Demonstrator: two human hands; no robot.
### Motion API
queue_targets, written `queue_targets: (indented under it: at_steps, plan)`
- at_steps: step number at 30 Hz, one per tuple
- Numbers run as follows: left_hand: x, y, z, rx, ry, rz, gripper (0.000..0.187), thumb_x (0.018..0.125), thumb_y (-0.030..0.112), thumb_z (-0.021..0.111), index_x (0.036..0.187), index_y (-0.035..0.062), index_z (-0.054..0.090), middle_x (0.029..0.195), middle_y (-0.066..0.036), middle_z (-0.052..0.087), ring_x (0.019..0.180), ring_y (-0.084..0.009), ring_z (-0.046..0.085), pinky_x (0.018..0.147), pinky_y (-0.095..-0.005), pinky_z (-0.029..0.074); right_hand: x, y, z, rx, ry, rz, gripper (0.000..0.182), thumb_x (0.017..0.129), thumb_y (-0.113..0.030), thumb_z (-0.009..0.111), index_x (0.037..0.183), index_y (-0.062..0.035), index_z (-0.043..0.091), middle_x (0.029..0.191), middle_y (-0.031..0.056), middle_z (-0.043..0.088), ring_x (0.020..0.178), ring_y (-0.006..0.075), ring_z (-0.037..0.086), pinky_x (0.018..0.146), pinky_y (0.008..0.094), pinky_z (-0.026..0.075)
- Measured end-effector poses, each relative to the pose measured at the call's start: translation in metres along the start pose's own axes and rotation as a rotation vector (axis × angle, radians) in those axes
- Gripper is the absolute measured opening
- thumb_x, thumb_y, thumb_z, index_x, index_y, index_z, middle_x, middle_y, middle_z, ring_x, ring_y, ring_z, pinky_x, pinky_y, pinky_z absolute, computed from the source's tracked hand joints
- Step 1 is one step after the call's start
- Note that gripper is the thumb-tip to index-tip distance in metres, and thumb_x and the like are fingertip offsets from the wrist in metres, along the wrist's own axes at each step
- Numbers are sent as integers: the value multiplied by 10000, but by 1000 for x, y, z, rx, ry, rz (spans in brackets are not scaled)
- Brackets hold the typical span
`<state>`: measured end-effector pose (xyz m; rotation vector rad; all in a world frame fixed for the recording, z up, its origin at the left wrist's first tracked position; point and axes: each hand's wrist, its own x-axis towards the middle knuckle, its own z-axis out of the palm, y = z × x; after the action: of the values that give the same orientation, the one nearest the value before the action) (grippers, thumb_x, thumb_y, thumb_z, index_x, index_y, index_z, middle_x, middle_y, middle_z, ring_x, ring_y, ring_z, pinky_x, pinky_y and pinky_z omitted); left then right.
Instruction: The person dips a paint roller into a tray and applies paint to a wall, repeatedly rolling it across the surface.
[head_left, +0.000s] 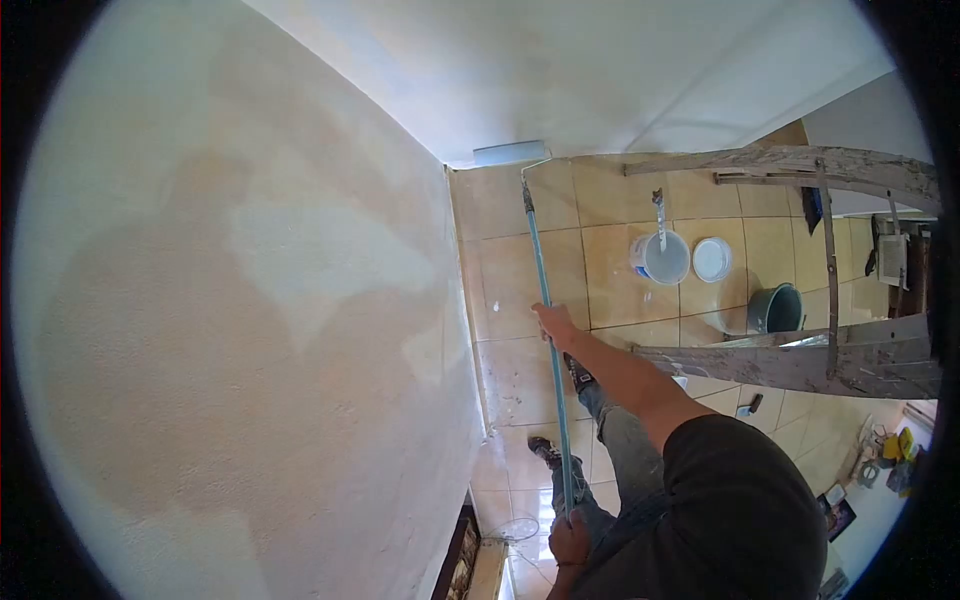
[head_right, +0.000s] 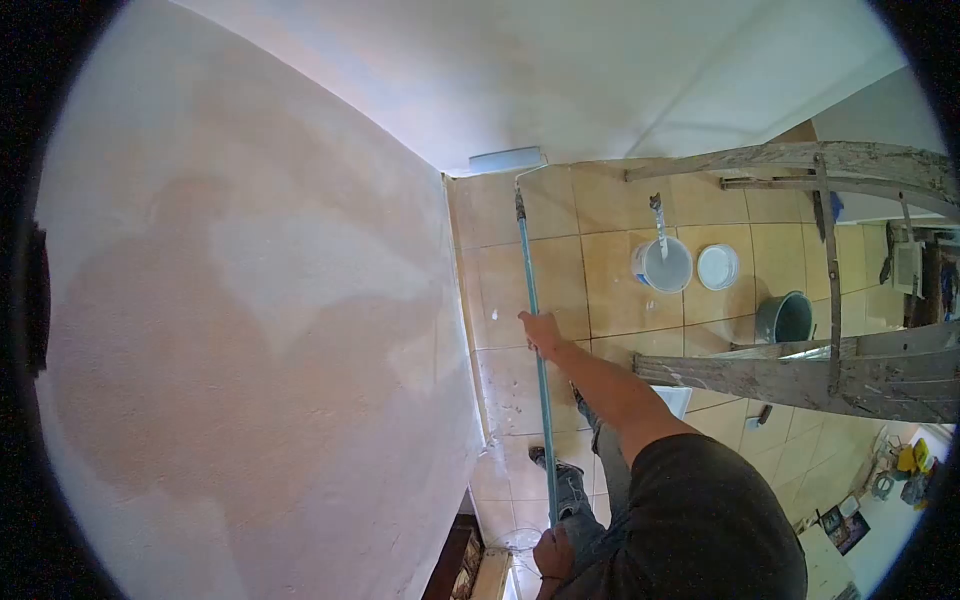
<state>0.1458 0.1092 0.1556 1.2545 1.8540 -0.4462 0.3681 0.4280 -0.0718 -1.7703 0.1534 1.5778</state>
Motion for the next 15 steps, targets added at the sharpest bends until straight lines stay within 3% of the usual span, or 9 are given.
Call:
queue_targets:
  at_steps: [2, 6, 10, 13, 15]
  plan:
    - [-1, 5, 3, -90, -17, 105, 550, 899, 475, 373, 795, -21, 587, 755, -274, 607, 732, -467, 578, 628, -534, 437, 6, -3, -5, -17, -8, -2, 266, 770, -263, 612, 724, -45, 467, 522, 41, 413, 386, 165, 401, 354, 334, 343]
    - [-23, 5, 1, -118, -50, 23, 556, 899, 479, 374, 810, -21, 599, 760, -273, 606, 742, -467, 580, 635, -523, 442, -20, -1, -14, 44, -50, 20, 293, 768, -271, 611, 713, -13, 484, 513, 65, 430, 391, 196, 425, 370, 356, 366]
    - [-12, -17, 11, -70, -67, 0, 553, 893, 483, 386, 816, -17, 609, 762, -273, 606, 764, -465, 585, 653, -523, 445, -18, 4, -10, 73, -49, 58, 279, 765, -255, 615, 722, -9, 489, 517, 68, 433, 398, 196, 432, 371, 354, 372]
    - [-9, 0, 1, -84, -48, 10, 549, 889, 482, 393, 818, -18, 609, 767, -274, 606, 771, -466, 586, 660, -528, 441, -11, 5, -7, 38, -23, 2, 273, 766, -241, 617, 761, -1, 487, 516, 67, 431, 400, 188, 432, 372, 355, 375]
    - [-9, -2, -2, -130, -23, 29, 547, 888, 480, 395, 822, -19, 608, 769, -275, 606, 771, -467, 586, 662, -531, 439, -22, 1, -3, -3, 24, -21, 246, 783, -229, 608, 745, -51, 442, 524, 32, 397, 374, 151, 388, 341, 328, 335]
